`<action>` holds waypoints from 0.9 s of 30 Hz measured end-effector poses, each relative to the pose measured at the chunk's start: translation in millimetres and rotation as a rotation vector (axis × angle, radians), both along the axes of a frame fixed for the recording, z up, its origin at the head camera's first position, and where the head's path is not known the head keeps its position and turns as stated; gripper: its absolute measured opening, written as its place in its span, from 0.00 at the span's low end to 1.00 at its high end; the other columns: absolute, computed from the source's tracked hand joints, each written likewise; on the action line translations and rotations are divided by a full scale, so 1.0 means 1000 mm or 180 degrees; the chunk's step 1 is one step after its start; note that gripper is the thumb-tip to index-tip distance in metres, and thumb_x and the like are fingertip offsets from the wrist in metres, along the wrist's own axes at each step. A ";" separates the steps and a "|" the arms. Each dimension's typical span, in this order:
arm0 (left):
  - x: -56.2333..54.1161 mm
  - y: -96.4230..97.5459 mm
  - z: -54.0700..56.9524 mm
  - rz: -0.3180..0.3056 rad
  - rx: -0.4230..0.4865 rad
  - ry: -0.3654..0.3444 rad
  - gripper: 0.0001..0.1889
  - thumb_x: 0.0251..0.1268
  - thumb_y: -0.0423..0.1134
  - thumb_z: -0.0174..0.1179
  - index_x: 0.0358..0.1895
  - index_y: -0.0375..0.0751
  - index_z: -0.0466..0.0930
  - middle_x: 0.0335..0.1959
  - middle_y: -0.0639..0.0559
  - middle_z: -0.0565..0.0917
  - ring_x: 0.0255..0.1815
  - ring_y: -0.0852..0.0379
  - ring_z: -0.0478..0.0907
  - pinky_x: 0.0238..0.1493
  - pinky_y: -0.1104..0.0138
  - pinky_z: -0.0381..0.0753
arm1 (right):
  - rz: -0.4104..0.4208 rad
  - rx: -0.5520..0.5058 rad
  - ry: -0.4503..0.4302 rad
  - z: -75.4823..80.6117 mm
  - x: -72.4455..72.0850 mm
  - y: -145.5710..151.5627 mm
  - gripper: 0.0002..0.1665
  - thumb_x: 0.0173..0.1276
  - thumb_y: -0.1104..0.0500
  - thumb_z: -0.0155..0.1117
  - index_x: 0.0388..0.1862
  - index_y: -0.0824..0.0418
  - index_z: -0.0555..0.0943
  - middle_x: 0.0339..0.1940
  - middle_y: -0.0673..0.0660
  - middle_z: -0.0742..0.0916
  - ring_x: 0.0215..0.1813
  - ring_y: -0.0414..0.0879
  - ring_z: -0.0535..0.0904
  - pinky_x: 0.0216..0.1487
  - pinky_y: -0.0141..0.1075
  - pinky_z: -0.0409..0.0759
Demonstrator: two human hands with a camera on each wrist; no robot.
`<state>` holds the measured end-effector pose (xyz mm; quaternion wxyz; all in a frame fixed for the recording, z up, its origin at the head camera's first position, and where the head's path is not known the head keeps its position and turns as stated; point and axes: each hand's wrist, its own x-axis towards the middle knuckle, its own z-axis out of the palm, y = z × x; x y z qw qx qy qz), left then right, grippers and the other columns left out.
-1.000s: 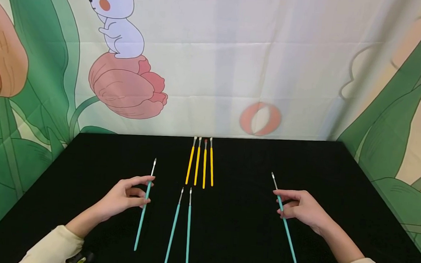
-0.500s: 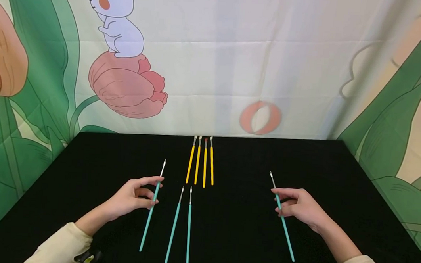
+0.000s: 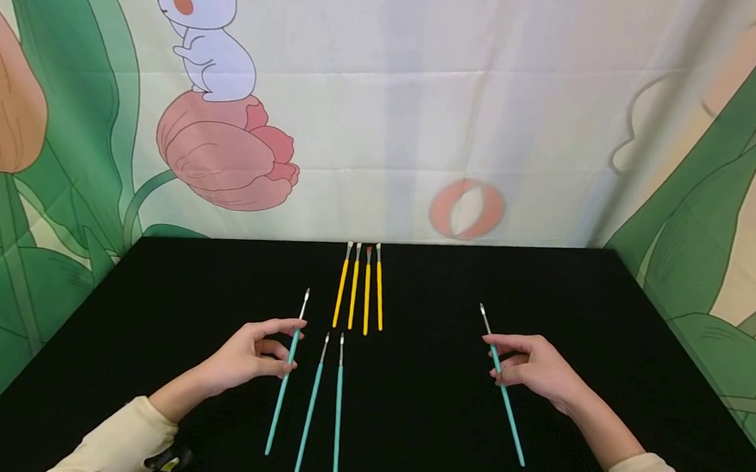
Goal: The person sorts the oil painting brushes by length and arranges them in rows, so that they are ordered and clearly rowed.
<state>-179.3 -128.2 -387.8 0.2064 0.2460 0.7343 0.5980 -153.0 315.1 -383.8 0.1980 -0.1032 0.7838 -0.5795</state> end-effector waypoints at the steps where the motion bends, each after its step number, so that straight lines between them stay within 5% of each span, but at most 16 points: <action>1: 0.000 0.001 0.000 -0.0004 -0.0002 -0.0017 0.31 0.56 0.24 0.56 0.65 0.28 0.57 0.57 0.30 0.61 0.40 0.48 0.78 0.38 0.62 0.80 | 0.0003 0.0000 0.0008 0.000 0.000 -0.001 0.37 0.56 0.71 0.55 0.64 0.78 0.56 0.52 0.76 0.68 0.44 0.56 0.79 0.43 0.42 0.79; 9: -0.001 0.010 0.002 0.0000 -0.0093 -0.0206 0.33 0.53 0.25 0.58 0.65 0.31 0.58 0.59 0.31 0.61 0.39 0.52 0.78 0.41 0.61 0.80 | -0.0055 0.0009 -0.0079 0.001 -0.002 -0.003 0.37 0.56 0.71 0.56 0.65 0.77 0.57 0.52 0.74 0.67 0.44 0.57 0.78 0.43 0.43 0.79; 27: 0.001 0.034 -0.003 -0.0205 -0.0145 -0.0143 0.31 0.53 0.25 0.59 0.63 0.30 0.60 0.55 0.30 0.64 0.35 0.51 0.81 0.39 0.62 0.80 | 0.0045 0.0008 0.0003 0.004 -0.001 -0.013 0.36 0.57 0.71 0.55 0.64 0.77 0.57 0.50 0.75 0.70 0.45 0.59 0.78 0.43 0.42 0.79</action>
